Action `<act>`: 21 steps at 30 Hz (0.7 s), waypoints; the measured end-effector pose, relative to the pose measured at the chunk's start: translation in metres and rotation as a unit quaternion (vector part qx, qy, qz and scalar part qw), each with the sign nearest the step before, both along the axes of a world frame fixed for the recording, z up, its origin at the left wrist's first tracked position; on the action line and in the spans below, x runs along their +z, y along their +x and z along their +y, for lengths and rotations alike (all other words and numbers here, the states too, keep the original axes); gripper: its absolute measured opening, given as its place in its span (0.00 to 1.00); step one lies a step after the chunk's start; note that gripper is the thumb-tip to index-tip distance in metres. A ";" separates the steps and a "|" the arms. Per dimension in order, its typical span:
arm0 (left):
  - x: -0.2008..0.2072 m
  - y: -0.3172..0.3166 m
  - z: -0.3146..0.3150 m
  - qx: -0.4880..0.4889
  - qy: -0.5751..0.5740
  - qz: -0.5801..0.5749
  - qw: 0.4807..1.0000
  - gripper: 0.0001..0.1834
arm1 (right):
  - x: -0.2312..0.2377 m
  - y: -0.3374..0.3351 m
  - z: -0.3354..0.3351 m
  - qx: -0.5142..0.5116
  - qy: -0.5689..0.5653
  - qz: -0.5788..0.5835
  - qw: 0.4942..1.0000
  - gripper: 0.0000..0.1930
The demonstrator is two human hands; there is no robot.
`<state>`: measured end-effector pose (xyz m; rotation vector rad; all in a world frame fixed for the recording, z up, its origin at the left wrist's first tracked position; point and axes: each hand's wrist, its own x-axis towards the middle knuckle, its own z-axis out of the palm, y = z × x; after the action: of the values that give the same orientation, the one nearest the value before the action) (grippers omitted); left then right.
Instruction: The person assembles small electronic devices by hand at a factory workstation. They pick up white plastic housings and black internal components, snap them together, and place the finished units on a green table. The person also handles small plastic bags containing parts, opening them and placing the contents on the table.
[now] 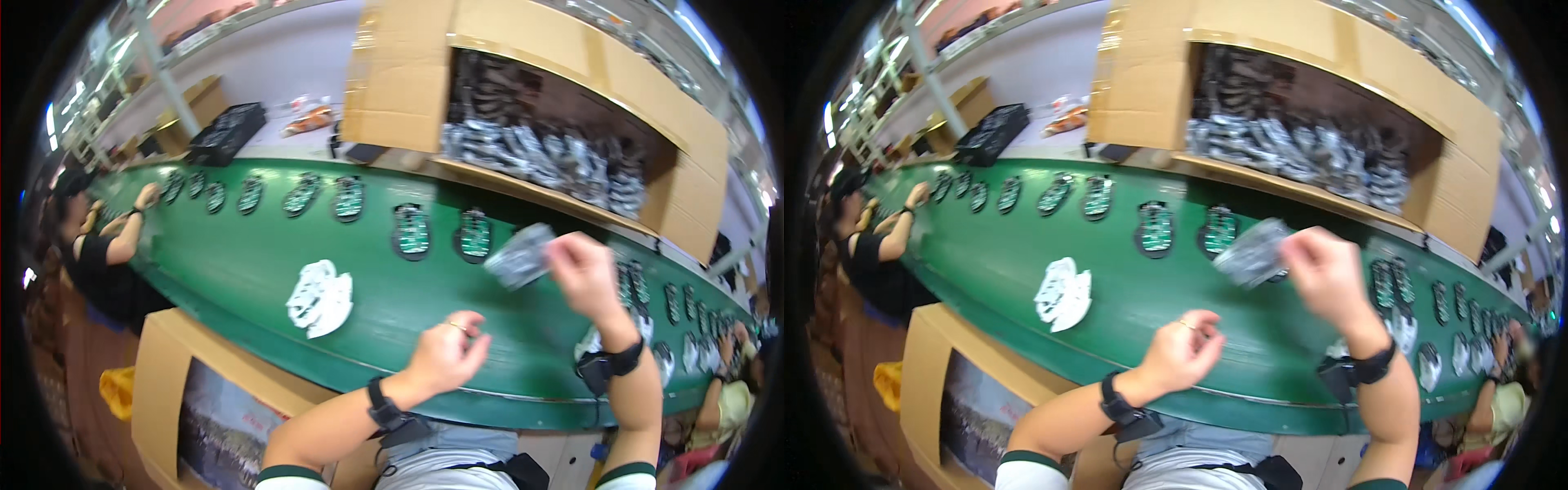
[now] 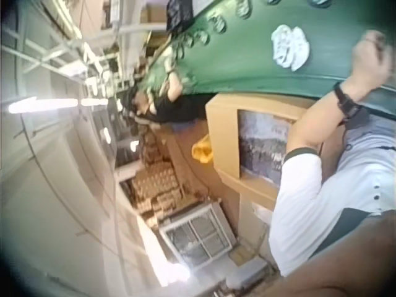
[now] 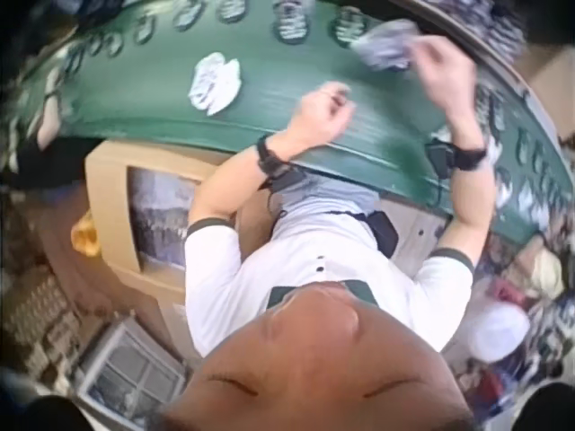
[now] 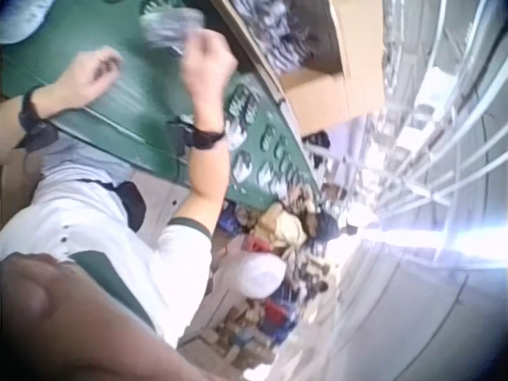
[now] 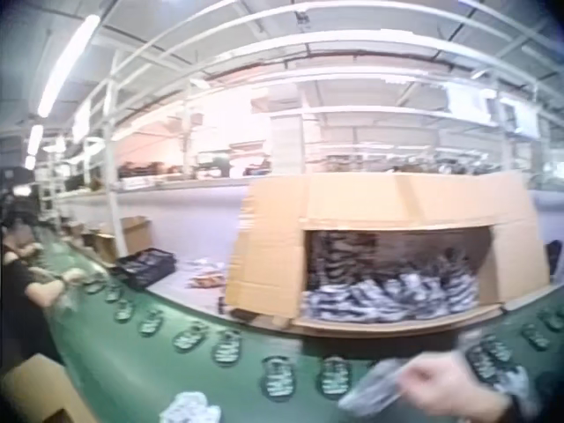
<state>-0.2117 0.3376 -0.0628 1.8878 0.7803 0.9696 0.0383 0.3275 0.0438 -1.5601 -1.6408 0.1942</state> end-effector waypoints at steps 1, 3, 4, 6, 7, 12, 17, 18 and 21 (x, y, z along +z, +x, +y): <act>0.005 0.000 0.004 0.012 -0.010 0.011 1.000 0.12 | 0.001 -0.012 -0.002 0.017 -0.010 -0.050 0.999 0.07; 0.006 -0.005 0.009 -0.008 0.035 0.073 0.997 0.06 | 0.015 -0.029 0.000 0.027 0.001 -0.109 0.994 0.08; 0.006 -0.007 0.009 -0.027 0.079 0.120 0.989 0.06 | 0.025 -0.033 0.004 0.020 0.022 -0.121 0.992 0.08; 0.007 -0.005 0.007 -0.066 0.187 0.140 0.970 0.08 | 0.026 -0.032 0.009 0.057 -0.052 -0.221 0.972 0.11; 0.008 -0.004 0.006 -0.083 0.240 0.148 0.956 0.09 | 0.022 -0.032 0.009 0.068 -0.068 -0.242 0.966 0.11; 0.005 -0.010 0.007 -0.102 0.253 0.154 0.950 0.09 | 0.038 -0.043 0.015 0.018 0.016 -0.192 0.981 0.11; 0.004 -0.016 0.006 -0.126 0.256 0.155 0.946 0.10 | 0.031 -0.041 0.016 0.009 -0.007 -0.100 0.995 0.08; 0.003 -0.014 0.006 -0.128 0.255 0.156 0.946 0.10 | 0.036 -0.042 0.010 -0.050 -0.019 -0.038 0.998 0.08; 0.003 -0.011 0.007 -0.146 0.261 0.157 0.941 0.11 | 0.002 -0.027 0.002 0.080 -0.047 -0.250 0.964 0.07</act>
<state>-0.2230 0.3443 -0.0601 2.5800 0.4138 0.7381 0.0112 0.3294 0.0453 -1.6349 -2.1801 -0.0455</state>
